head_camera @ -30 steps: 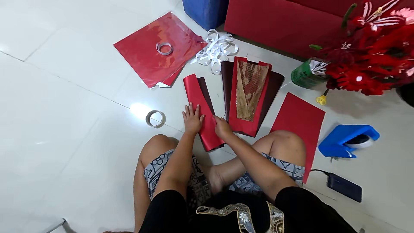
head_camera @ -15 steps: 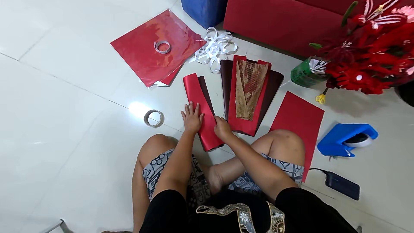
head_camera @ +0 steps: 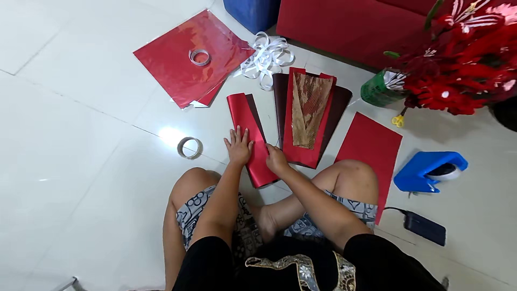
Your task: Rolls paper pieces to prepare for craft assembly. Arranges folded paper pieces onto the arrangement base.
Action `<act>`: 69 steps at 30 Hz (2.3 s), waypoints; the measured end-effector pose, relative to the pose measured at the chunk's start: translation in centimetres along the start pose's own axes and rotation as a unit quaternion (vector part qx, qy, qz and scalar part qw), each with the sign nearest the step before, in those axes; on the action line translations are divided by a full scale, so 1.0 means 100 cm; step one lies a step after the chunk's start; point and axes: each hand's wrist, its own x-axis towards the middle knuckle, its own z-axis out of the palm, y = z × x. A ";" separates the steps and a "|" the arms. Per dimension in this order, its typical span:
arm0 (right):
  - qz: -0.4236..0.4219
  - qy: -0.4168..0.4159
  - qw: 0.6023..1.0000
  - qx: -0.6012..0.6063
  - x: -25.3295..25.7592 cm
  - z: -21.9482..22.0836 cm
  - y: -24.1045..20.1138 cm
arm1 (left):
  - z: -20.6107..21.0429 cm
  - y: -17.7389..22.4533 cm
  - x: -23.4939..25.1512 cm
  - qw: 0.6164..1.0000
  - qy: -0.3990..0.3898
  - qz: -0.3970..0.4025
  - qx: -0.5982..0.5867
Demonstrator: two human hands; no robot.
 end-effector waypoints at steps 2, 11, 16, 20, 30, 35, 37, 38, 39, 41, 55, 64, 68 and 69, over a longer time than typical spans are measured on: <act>-0.003 0.000 1.000 -0.008 0.000 0.001 -0.001 | 0.000 -0.001 0.001 1.000 -0.003 0.001 0.006; -0.005 -0.037 0.995 -0.090 0.004 0.008 -0.007 | -0.017 -0.010 0.020 0.999 -0.037 -0.001 0.015; -0.010 -0.048 0.995 -0.083 0.003 0.003 -0.006 | -0.042 -0.022 0.053 0.997 -0.061 0.012 0.040; -0.012 -0.058 0.995 -0.082 0.005 0.001 -0.005 | -0.060 -0.042 0.083 0.995 -0.066 0.035 0.062; -0.018 -0.066 0.996 -0.053 0.006 -0.002 -0.002 | -0.077 -0.061 0.131 0.996 -0.026 0.044 0.072; -0.015 -0.077 0.995 -0.056 0.006 -0.004 -0.003 | -0.064 -0.062 0.117 0.993 -0.005 0.083 0.084; -0.015 -0.078 0.995 -0.057 0.005 -0.005 -0.005 | -0.062 -0.062 0.104 0.991 -0.024 0.098 0.089; -0.014 -0.079 0.995 -0.057 0.005 -0.005 -0.005 | -0.061 -0.062 0.097 0.989 -0.037 0.104 0.093; -0.014 -0.078 0.995 -0.055 0.005 -0.006 -0.005 | -0.063 -0.062 0.089 0.988 -0.053 0.109 0.097; -0.016 -0.076 0.995 -0.057 0.004 -0.006 -0.005 | -0.067 -0.060 0.075 0.983 -0.093 0.117 0.103; -0.275 -0.087 0.940 -0.179 -0.010 0.045 -0.035 | -0.071 -0.044 0.040 0.976 -0.179 0.073 0.104; -0.256 -0.217 0.921 -0.198 -0.070 0.052 -0.010 | -0.068 -0.043 0.040 0.979 -0.161 0.074 0.101; -0.218 -0.250 0.925 -0.185 -0.105 0.055 -0.001 | -0.068 -0.038 0.040 0.979 -0.159 0.063 0.110; -0.216 -0.251 0.926 -0.183 -0.109 0.054 0.001 | -0.069 -0.036 0.039 0.980 -0.157 0.062 0.109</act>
